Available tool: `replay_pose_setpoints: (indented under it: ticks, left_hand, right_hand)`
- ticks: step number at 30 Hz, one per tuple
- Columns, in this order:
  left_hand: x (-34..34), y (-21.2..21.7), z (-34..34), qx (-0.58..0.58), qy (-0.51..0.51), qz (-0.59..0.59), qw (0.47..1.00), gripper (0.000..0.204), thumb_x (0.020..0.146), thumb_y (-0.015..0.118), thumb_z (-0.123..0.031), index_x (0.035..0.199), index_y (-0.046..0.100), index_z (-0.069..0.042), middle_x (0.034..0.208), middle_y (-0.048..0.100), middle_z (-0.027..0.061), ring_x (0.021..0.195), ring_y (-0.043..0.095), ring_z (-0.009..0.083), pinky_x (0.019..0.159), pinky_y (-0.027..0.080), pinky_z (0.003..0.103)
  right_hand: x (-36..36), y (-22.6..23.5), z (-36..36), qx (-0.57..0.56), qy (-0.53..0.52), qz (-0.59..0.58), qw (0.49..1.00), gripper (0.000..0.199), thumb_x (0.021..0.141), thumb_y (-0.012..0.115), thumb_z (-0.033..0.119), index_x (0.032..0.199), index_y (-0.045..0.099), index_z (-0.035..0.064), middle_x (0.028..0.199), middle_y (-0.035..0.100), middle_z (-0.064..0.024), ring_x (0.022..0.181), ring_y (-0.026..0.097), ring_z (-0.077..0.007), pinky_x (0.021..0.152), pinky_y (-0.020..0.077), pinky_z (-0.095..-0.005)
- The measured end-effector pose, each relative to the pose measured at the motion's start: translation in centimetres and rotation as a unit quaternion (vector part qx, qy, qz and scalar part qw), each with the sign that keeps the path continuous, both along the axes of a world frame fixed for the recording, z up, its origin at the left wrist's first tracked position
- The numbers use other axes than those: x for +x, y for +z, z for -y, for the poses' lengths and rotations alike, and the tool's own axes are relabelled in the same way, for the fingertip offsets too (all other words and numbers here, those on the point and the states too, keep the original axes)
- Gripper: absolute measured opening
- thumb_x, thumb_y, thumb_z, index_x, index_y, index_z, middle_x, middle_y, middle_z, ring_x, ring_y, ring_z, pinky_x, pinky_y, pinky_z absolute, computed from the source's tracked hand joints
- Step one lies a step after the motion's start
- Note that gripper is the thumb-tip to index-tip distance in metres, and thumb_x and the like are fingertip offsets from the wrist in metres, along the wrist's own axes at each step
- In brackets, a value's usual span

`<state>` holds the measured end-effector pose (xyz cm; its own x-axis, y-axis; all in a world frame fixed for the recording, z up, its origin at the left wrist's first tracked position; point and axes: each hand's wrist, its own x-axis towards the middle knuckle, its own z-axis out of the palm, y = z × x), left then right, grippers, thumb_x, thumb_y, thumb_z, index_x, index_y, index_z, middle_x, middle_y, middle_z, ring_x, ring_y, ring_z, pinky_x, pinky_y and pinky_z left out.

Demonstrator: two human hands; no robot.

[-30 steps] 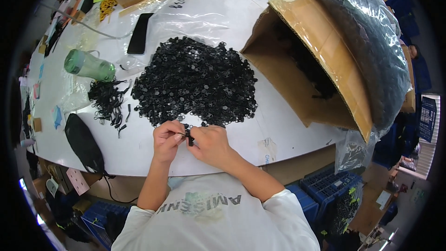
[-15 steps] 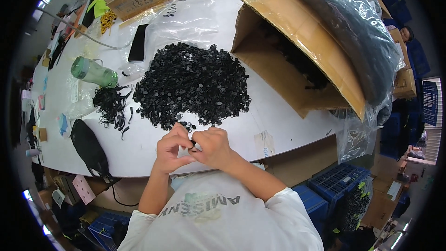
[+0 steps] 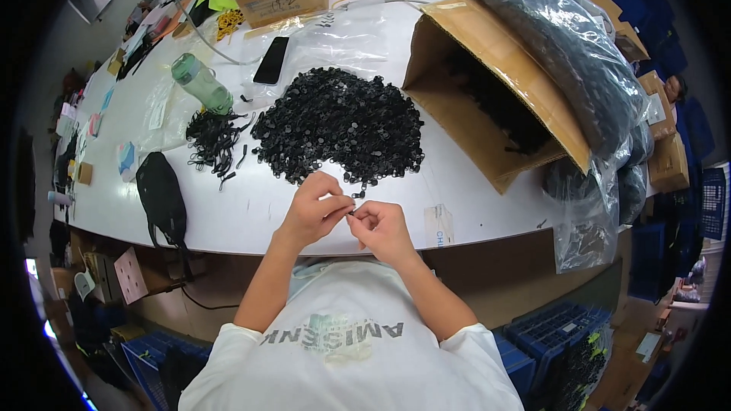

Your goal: Assembling or sorting small black plastic components on a workbench.

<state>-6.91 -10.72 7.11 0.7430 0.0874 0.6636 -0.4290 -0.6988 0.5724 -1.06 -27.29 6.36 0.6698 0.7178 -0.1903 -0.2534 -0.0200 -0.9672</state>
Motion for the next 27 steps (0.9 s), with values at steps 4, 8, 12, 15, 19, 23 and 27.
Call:
replay_pose_setpoints:
  ticks: [4, 8, 12, 15, 19, 23, 27]
  left_hand:
    - [-0.7, -0.1, -0.9, -0.045, -0.072, -0.091, 0.992, 0.011, 0.074, 0.071, -0.002, 0.082, 0.064, -0.004, 0.075, 0.056, 0.0055, 0.072, 0.054, 0.024, 0.064, 0.044, 0.035]
    - [-1.5, -1.2, -1.4, -0.197, -0.035, -0.24, 0.95, 0.003, 0.082, 0.064, -0.001, 0.084, 0.063, 0.0, 0.071, 0.058, 0.0107, 0.065, 0.057, 0.025, 0.06, 0.046, 0.035]
    - [-0.8, -2.2, -2.8, -0.201, -0.054, -0.212, 0.955, 0.003, 0.083, 0.063, -0.001, 0.083, 0.063, 0.001, 0.073, 0.061, 0.01, 0.067, 0.061, 0.0229, 0.06, 0.048, 0.032]
    - [-0.5, -3.9, -4.6, -0.14, -0.081, -0.18, 0.97, 0.012, 0.08, 0.068, -0.007, 0.074, 0.06, -0.001, 0.067, 0.057, 0.0104, 0.064, 0.055, 0.0273, 0.058, 0.045, 0.037]
    - [0.0, -5.2, -6.6, -0.046, -0.082, -0.158, 0.983, 0.023, 0.076, 0.073, -0.011, 0.065, 0.055, -0.005, 0.061, 0.05, 0.0091, 0.058, 0.047, 0.0293, 0.056, 0.041, 0.038]
    - [0.1, -4.3, -8.6, -0.009, -0.038, -0.143, 0.989, 0.032, 0.075, 0.075, -0.015, 0.059, 0.049, -0.007, 0.059, 0.048, 0.0068, 0.059, 0.047, 0.0254, 0.056, 0.039, 0.036]
    - [-0.4, -3.0, -9.0, 0.014, -0.025, -0.148, 0.989, 0.031, 0.076, 0.075, -0.015, 0.059, 0.05, -0.007, 0.058, 0.047, 0.0066, 0.059, 0.048, 0.0254, 0.056, 0.039, 0.036]
  right_hand:
    - [0.5, 0.1, -0.1, -0.046, 0.024, 0.146, 0.988, 0.006, 0.081, 0.066, 0.001, 0.077, 0.063, -0.0033, 0.056, 0.058, -0.0017, 0.047, 0.053, -0.0055, 0.043, 0.0432, -0.0219]
    - [1.2, 0.4, -1.9, -0.058, 0.023, 0.318, 0.946, 0.008, 0.076, 0.07, 0.005, 0.075, 0.064, 0.0015, 0.05, 0.055, -0.0031, 0.043, 0.053, -0.0087, 0.043, 0.0411, -0.0253]
    - [2.5, 0.0, -3.5, -0.073, 0.052, 0.391, 0.916, 0.008, 0.073, 0.072, 0.006, 0.075, 0.065, 0.0017, 0.053, 0.058, -0.0055, 0.044, 0.055, -0.0125, 0.044, 0.042, -0.0248]
    - [3.5, -0.7, -4.1, -0.062, 0.113, 0.4, 0.907, 0.009, 0.075, 0.072, 0.012, 0.073, 0.065, 0.0057, 0.053, 0.058, -0.0065, 0.044, 0.057, -0.0194, 0.045, 0.0434, -0.0304]
    - [5.9, -1.8, -5.1, -0.081, 0.215, 0.397, 0.889, 0.013, 0.077, 0.069, 0.017, 0.071, 0.061, 0.0087, 0.053, 0.057, -0.0069, 0.046, 0.058, -0.0249, 0.045, 0.0429, -0.036]
    - [6.7, -1.5, -6.2, -0.078, 0.229, 0.372, 0.896, 0.014, 0.077, 0.07, 0.016, 0.074, 0.058, 0.0085, 0.051, 0.055, -0.0057, 0.045, 0.056, -0.0246, 0.044, 0.0412, -0.0357]
    - [6.4, -1.7, -6.7, -0.062, 0.23, 0.321, 0.916, 0.018, 0.074, 0.075, 0.011, 0.077, 0.058, 0.0052, 0.049, 0.049, -0.0033, 0.043, 0.048, -0.0156, 0.043, 0.0357, -0.0285]
